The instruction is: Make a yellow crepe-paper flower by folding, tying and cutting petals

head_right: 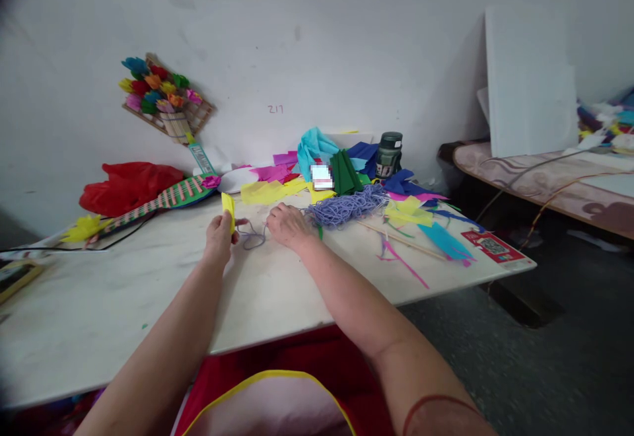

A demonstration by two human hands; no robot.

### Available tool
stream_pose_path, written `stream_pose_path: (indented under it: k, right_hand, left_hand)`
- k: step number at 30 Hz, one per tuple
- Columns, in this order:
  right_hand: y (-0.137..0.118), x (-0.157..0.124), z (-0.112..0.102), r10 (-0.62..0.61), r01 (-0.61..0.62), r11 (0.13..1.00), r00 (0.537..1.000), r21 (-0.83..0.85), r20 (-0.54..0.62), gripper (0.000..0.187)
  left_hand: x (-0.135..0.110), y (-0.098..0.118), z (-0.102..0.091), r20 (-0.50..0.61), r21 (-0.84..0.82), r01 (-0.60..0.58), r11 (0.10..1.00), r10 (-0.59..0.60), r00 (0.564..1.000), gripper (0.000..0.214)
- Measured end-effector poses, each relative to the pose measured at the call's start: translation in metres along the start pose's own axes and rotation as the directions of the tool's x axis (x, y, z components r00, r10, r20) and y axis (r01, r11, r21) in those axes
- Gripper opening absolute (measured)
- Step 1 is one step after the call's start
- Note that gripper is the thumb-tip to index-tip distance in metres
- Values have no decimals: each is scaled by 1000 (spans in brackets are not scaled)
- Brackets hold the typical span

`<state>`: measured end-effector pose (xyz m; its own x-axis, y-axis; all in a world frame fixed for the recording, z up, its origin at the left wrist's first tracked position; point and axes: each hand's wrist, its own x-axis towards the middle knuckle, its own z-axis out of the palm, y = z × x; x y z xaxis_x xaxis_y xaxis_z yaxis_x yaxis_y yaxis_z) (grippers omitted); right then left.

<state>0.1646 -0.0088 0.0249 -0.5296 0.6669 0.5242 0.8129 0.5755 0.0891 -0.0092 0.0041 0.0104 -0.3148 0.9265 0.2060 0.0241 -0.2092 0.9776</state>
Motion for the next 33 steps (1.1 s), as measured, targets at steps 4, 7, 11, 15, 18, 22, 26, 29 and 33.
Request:
stream_pose_path:
  k: [4,7,11,15,18,22,26,29,33]
  right_hand:
    - [-5,1,5,-148,149,989,988,14,-47,24]
    - [-10,3,8,-272,274,961,959,21,-83,23]
    - [-15,5,9,-391,396,918,914,32,-108,24]
    - [-18,4,9,-462,467,884,881,32,-104,26]
    - [-22,3,8,-492,496,868,867,40,-77,27]
    - [-32,3,4,-550,555,831,827,18,-112,28]
    - [-36,3,-2,-578,585,811,792,-23,-197,28]
    - [-26,1,-7,-379,400,916,884,22,-275,26]
    - [2,-4,-15,154,-119,985,933,126,-325,31]
  left_hand:
    - [-4,3,3,7,-12,-39,999,39,999,33]
    - [-6,4,5,114,-48,-19,999,24,993,35]
    - [-5,4,4,102,-9,-13,1000,14,995,35]
    - [-3,5,3,17,6,37,999,-37,999,31]
    - [-5,5,4,142,-48,104,993,-96,985,31]
    - [-8,2,4,243,-70,95,993,-75,967,35]
    - [-7,1,2,239,-85,127,988,-103,966,33]
    - [-4,2,1,171,-51,142,988,-132,976,29]
    - [0,2,2,5,-67,129,989,-129,992,27]
